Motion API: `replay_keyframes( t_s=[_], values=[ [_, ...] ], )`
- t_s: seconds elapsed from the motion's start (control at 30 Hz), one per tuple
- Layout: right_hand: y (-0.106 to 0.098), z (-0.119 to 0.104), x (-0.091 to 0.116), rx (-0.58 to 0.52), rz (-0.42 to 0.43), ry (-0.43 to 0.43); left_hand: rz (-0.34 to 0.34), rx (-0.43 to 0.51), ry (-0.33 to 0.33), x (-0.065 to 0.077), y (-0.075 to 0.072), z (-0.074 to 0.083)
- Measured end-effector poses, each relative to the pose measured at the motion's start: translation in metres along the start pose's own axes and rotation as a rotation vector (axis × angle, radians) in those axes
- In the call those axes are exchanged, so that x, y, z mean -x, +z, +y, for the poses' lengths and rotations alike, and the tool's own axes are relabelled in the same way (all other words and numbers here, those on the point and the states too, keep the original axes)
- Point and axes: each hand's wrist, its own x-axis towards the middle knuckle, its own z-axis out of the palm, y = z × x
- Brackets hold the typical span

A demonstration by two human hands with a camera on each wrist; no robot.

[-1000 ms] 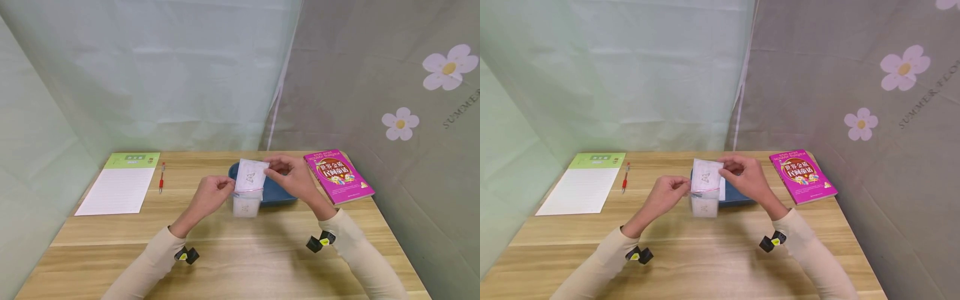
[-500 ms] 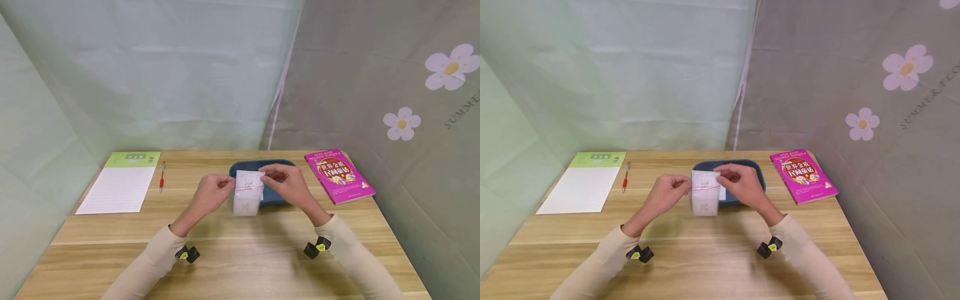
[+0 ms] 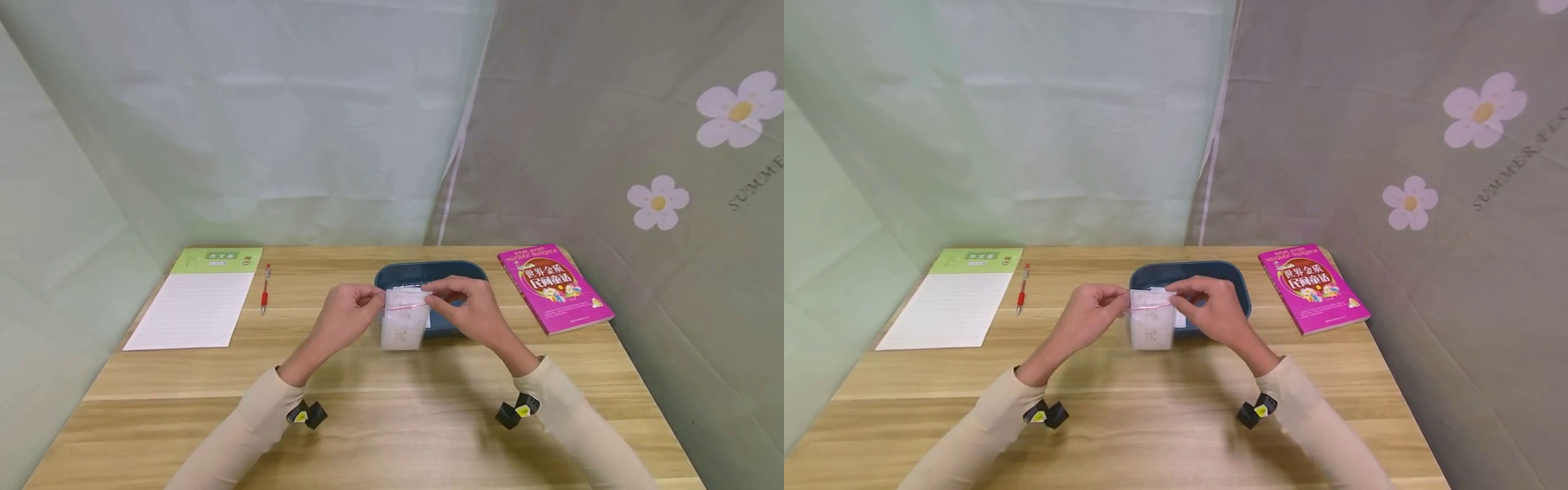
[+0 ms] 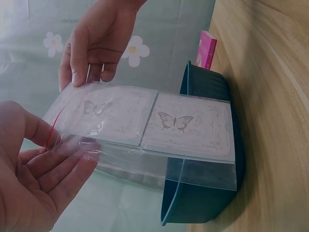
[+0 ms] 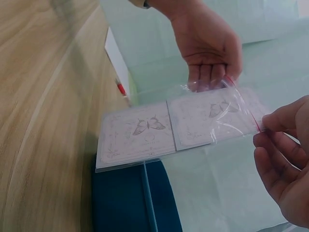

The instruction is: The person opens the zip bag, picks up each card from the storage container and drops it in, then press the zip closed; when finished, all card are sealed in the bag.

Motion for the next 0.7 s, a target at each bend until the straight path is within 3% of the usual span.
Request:
replay_keyframes(
  t_s=[0.37,0.7],
  values=[
    [0.0,0.001,-0.001,-0.031,-0.01,-0.026,-0.008,0.011,-0.02,0.0,0.0,0.002],
    [-0.003,0.014,-0.009,-0.021,-0.006,0.018,-0.011,0.044,-0.005,0.0,0.0,0.001]
  ],
)
